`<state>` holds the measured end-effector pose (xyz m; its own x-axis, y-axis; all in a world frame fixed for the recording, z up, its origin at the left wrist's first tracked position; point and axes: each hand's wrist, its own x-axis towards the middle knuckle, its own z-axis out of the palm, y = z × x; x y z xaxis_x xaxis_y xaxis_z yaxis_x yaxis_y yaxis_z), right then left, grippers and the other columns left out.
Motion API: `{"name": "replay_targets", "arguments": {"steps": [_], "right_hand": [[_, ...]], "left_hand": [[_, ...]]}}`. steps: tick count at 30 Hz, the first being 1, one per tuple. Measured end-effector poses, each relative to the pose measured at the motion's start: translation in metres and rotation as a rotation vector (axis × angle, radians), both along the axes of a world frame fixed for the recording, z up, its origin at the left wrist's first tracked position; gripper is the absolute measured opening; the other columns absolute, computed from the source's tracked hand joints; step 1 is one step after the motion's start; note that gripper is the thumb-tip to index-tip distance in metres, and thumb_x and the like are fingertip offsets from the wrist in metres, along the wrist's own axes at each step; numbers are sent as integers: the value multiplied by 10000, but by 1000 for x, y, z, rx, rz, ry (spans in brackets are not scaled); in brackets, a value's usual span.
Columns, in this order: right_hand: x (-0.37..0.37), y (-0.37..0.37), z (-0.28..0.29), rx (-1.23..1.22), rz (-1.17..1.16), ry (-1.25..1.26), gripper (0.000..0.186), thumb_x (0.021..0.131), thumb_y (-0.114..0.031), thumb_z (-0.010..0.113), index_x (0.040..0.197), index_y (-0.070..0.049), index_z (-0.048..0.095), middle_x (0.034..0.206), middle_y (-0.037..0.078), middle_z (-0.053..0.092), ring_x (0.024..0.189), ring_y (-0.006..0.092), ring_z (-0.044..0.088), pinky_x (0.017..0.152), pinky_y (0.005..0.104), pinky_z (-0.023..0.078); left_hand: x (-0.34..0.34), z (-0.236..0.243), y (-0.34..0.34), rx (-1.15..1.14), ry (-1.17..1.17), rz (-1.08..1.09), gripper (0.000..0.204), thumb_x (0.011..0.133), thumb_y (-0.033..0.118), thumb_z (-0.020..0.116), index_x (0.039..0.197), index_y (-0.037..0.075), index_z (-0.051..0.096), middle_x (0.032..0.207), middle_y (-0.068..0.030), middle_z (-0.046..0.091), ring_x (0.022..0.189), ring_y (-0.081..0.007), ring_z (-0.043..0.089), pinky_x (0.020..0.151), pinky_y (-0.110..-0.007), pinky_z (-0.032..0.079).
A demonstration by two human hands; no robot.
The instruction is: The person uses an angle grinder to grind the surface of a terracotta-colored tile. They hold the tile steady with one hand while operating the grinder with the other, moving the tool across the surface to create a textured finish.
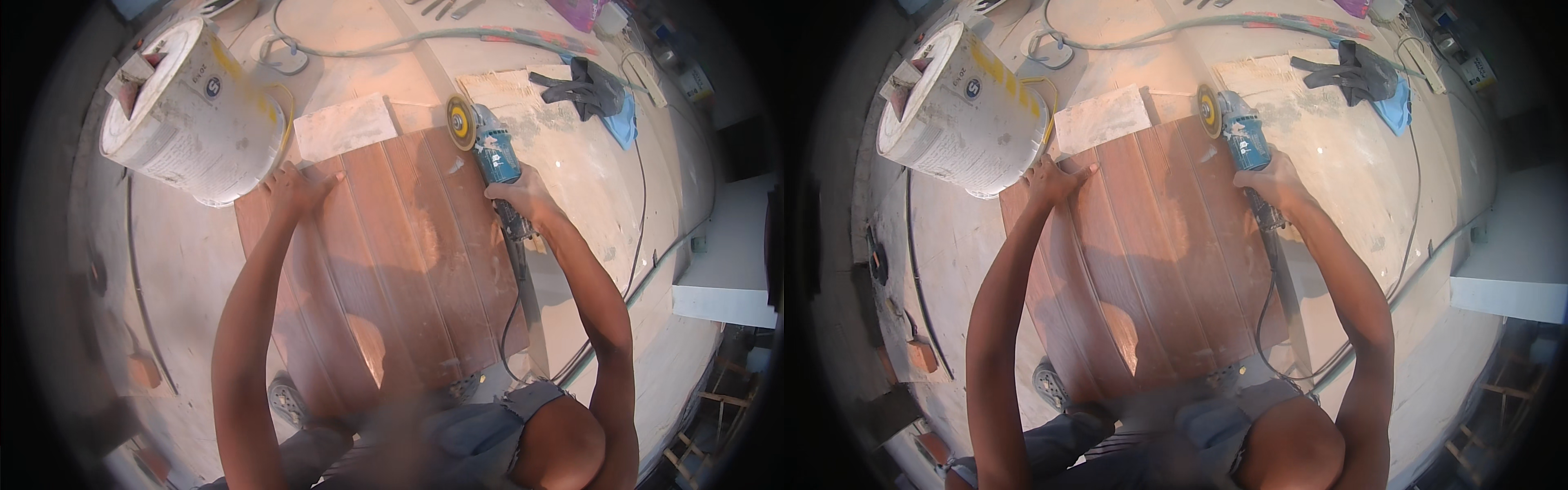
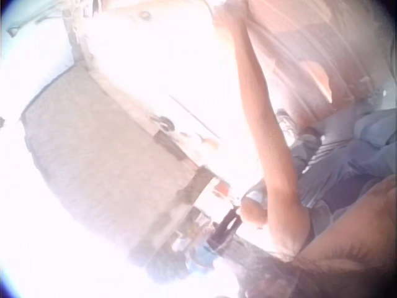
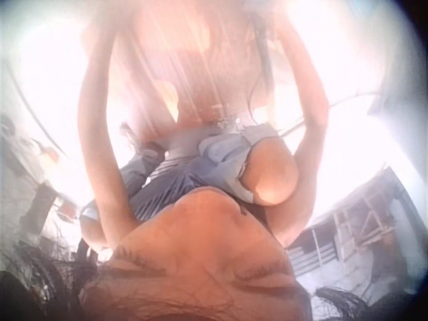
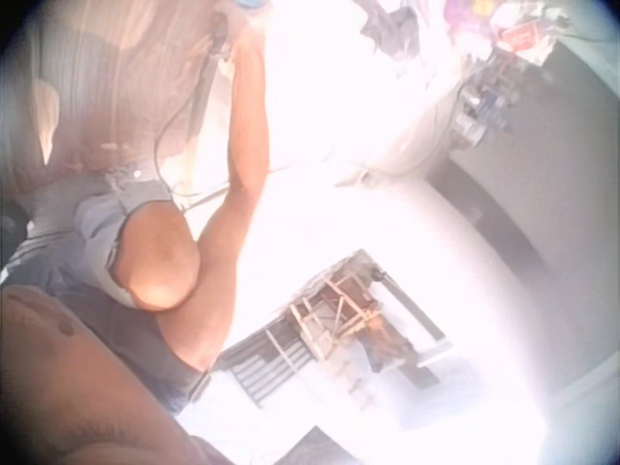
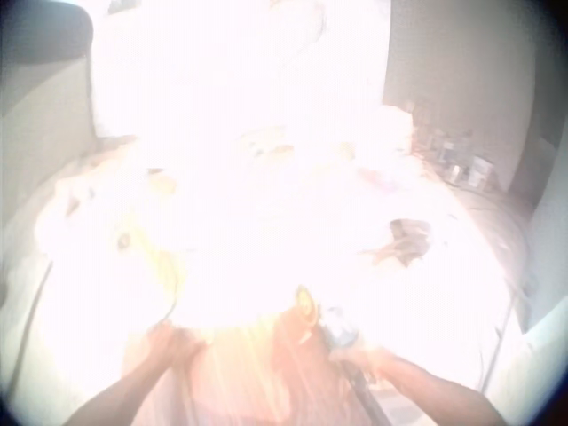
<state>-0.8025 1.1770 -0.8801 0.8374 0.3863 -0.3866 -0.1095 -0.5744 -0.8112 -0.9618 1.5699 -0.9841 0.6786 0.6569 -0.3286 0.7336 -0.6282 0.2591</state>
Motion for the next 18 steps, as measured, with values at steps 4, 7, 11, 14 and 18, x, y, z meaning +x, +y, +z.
{"name": "replay_targets", "arguments": {"steps": [4,7,11,14,18], "right_hand": [[8,2,-7,-2,4,8,472,765,-131,847,1165,26,653,919,115,714,775,220,711,711,378,583],[6,13,-4,-39,23,17,461,765,-126,847,1154,29,654,910,115,715,762,221,711,695,378,582],[13,8,-11,1,25,43,444,765,-119,845,1138,34,657,899,111,712,755,212,708,678,377,579],[15,5,-18,26,27,27,430,768,-112,841,1129,37,659,894,107,710,749,206,708,667,370,576],[12,7,-16,45,9,39,432,771,-105,839,1137,40,662,888,108,710,730,204,708,659,359,574]], "left_hand": [[19,3,-1,-127,42,-33,1511,721,924,763,1659,-152,266,1694,-421,314,1634,-573,194,1333,-642,100],[18,-14,-5,-63,-26,31,1488,712,932,758,1668,-118,314,1660,-416,401,1619,-605,201,1288,-718,136],[25,-13,-9,-130,-31,64,1452,724,868,814,1652,-121,295,1669,-421,352,1605,-555,278,1279,-641,270],[27,-5,-11,-150,-27,71,1429,732,836,842,1637,-126,298,1662,-414,356,1600,-521,321,1291,-580,327],[26,-5,-12,-91,-27,54,1408,743,838,831,1632,-129,323,1652,-381,407,1602,-517,320,1302,-577,303]]}}
